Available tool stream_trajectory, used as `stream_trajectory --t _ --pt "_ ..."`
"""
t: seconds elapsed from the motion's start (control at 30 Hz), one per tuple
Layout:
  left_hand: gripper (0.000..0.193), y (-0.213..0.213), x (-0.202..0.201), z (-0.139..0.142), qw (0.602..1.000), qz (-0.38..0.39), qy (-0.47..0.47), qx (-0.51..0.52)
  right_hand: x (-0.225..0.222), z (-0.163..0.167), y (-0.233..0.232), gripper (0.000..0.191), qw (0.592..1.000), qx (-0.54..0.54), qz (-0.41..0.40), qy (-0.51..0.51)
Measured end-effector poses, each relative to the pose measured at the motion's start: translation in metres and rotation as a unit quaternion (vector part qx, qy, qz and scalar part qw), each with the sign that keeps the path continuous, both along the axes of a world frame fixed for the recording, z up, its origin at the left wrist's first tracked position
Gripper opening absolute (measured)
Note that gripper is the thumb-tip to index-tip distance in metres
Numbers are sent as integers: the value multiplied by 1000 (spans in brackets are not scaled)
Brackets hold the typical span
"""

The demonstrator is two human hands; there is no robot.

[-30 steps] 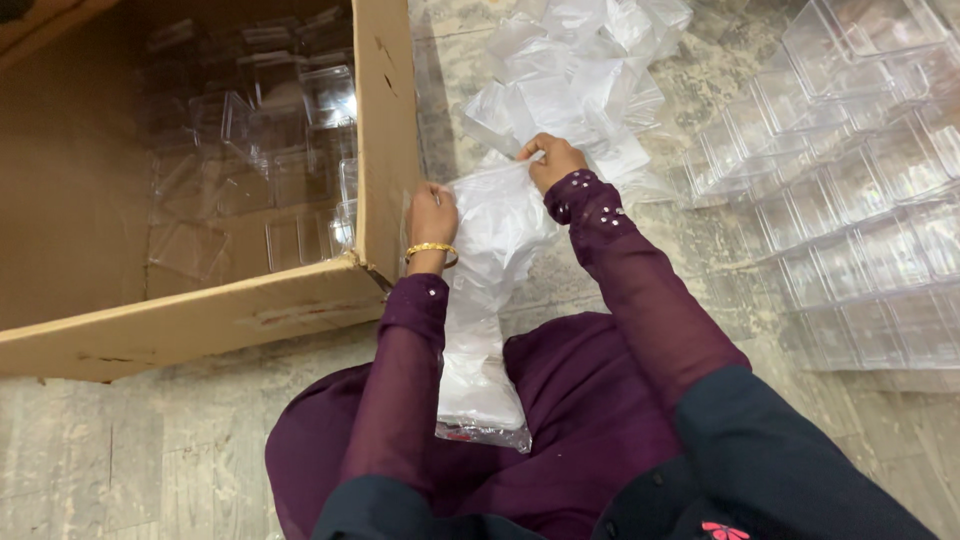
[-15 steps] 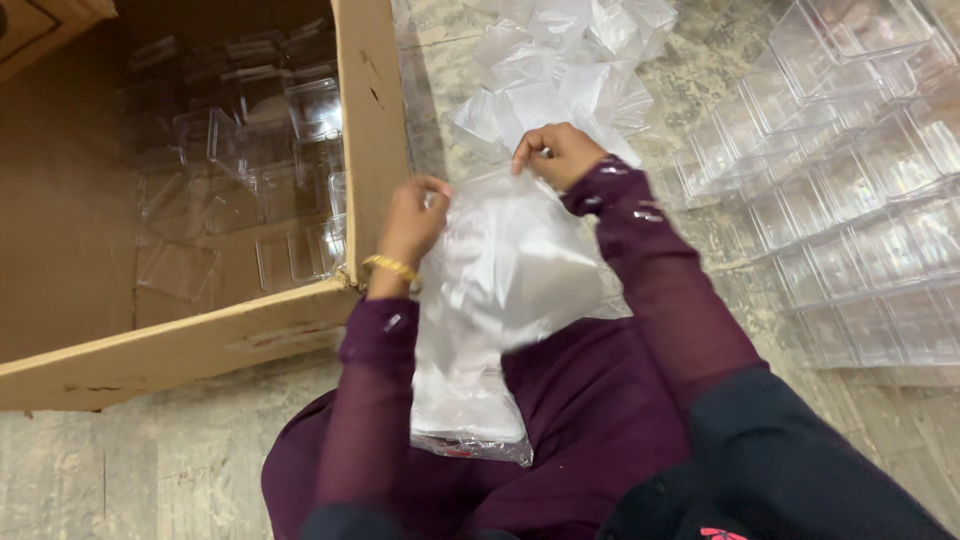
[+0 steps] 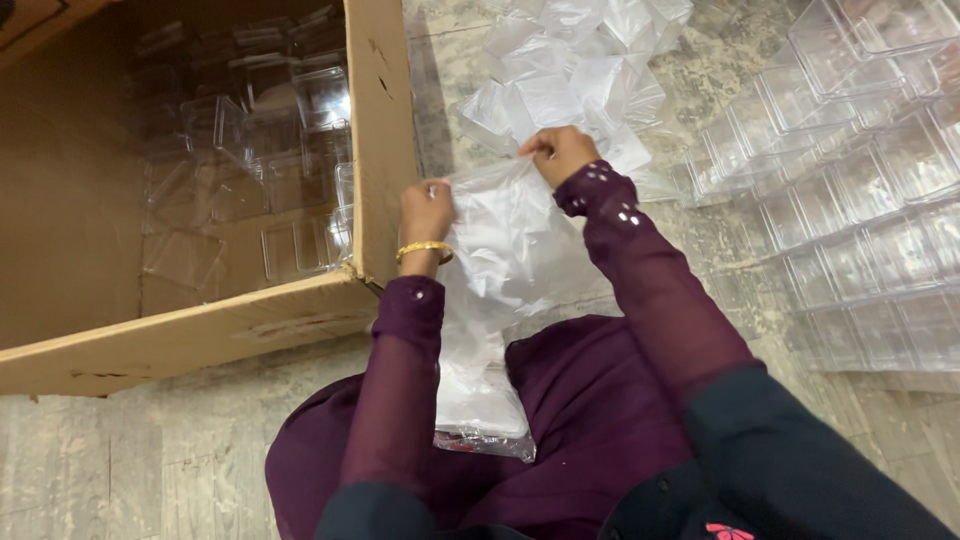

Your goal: The person sits on the floor and places clear plastic containers one at a time into a plastic bag, opening the bag and pushing each container inside. Bagged containers are set on the floor beside them, and the person briefly touches a phone on the floor before resuming bagging.

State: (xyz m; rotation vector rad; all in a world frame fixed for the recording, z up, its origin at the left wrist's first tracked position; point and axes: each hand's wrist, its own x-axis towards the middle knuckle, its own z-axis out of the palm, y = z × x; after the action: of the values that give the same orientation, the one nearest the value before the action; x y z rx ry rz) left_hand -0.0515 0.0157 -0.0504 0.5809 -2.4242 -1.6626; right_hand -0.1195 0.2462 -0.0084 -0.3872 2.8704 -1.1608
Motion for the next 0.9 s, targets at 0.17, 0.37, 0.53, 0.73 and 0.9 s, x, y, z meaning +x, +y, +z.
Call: stream_trajectory --t 0.17,0.37,0.53,0.73,0.9 --pt "28 6 17 14 987 17 141 71 26 6 4 18 977 -207 41 9" --pt "23 12 19 10 965 5 166 203 36 4 -4 14 976 -215 -17 8" --pt "23 13 3 6 947 43 56 315 10 -8 -9 16 932 -294 -93 -191" --pt "20 19 16 -14 998 55 29 13 7 -43 -10 28 931 -302 -56 -198" --pt "26 26 22 -16 988 53 106 -102 13 -60 6 28 989 -131 59 21"
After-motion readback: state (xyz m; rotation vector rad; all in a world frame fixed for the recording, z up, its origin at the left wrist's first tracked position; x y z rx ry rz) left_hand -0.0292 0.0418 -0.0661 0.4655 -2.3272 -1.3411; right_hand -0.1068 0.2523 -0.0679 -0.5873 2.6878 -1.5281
